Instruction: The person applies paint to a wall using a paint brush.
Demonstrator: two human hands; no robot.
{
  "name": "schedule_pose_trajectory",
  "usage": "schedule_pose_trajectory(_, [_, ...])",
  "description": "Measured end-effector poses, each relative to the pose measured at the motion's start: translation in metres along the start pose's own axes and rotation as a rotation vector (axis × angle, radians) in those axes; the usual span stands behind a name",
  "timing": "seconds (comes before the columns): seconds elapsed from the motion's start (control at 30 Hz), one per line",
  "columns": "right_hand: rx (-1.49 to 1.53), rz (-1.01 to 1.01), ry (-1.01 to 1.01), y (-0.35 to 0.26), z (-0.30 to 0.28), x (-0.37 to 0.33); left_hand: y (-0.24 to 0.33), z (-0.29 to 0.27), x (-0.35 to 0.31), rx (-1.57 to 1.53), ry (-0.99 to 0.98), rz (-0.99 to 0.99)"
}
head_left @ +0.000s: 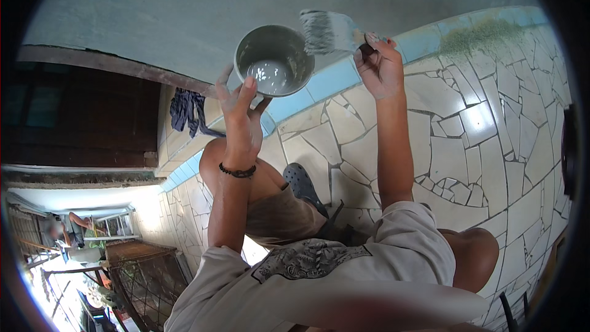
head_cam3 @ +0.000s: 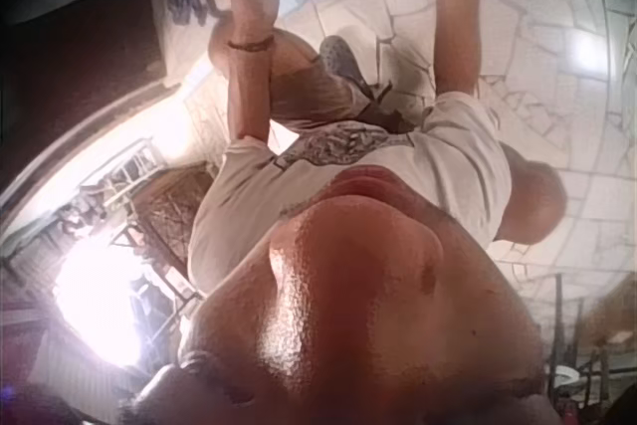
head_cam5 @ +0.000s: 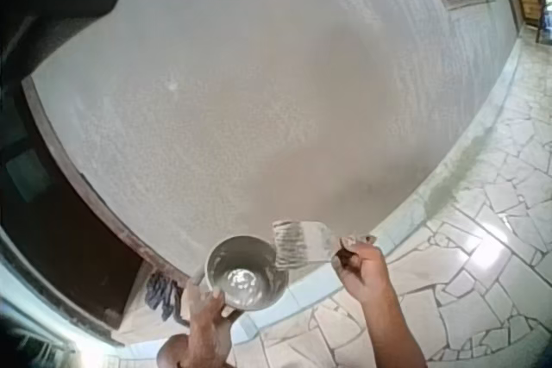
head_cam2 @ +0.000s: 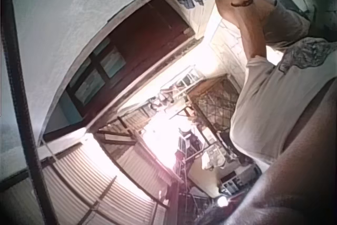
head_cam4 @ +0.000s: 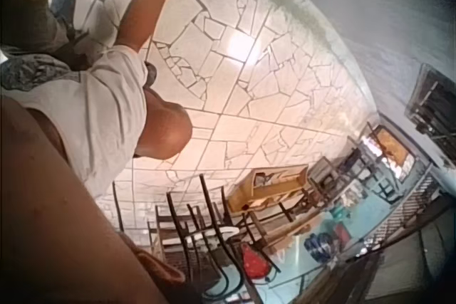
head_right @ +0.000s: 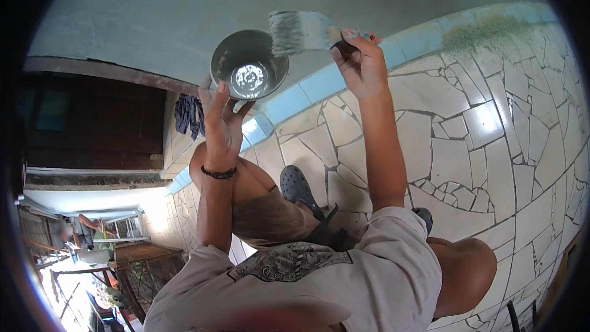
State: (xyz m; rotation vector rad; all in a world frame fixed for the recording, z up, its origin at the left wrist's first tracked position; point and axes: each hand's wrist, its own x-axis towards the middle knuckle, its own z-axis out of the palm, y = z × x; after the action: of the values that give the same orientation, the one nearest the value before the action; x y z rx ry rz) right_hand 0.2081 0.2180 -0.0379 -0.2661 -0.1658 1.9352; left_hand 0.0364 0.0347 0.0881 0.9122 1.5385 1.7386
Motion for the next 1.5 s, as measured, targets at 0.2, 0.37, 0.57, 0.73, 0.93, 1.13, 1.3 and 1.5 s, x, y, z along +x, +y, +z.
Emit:
schedule_pose_trajectory(0.2, [0.265, -0.298, 0.102, -0.020, -0.027, 0.037, 0.004, -0.018, -0.002, -0.188, 0.047, -0.054])
schedule_pose_trajectory(0.37, [0.180, -0.523, 0.093, -0.011, -0.042, 0.065, 0.015, -0.020, -0.011, -0.269, 0.036, -0.051])
schedule_pose_trajectory(0.57, [0.132, -0.594, 0.138, 0.053, -0.077, 0.110, 0.021, -0.020, -0.015, -0.276, 0.049, -0.045])
schedule_pose_trajectory(0.73, [0.029, -0.670, 0.506, 0.102, -0.100, 0.113, 0.023, -0.028, -0.015, -0.283, 0.040, -0.042])
schedule_pose_trajectory(0.93, [-0.473, -0.815, 0.887, 0.105, -0.111, 0.103, 0.027, -0.026, -0.017, -0.271, 0.033, -0.028])
schedule_pose_trajectory(1.13, [-0.425, -0.973, 0.728, 0.092, -0.028, 0.120, 0.026, -0.016, -0.021, -0.278, 0.056, -0.005])
schedule_pose_trajectory(1.3, [-0.267, -0.959, 0.077, 0.055, 0.133, 0.073, 0.020, -0.023, -0.018, -0.275, 0.077, 0.007])
schedule_pose_trajectory(1.5, [-0.109, -0.951, 0.057, 0.053, 0.112, 0.089, 0.015, -0.025, -0.010, -0.266, 0.119, 0.020])
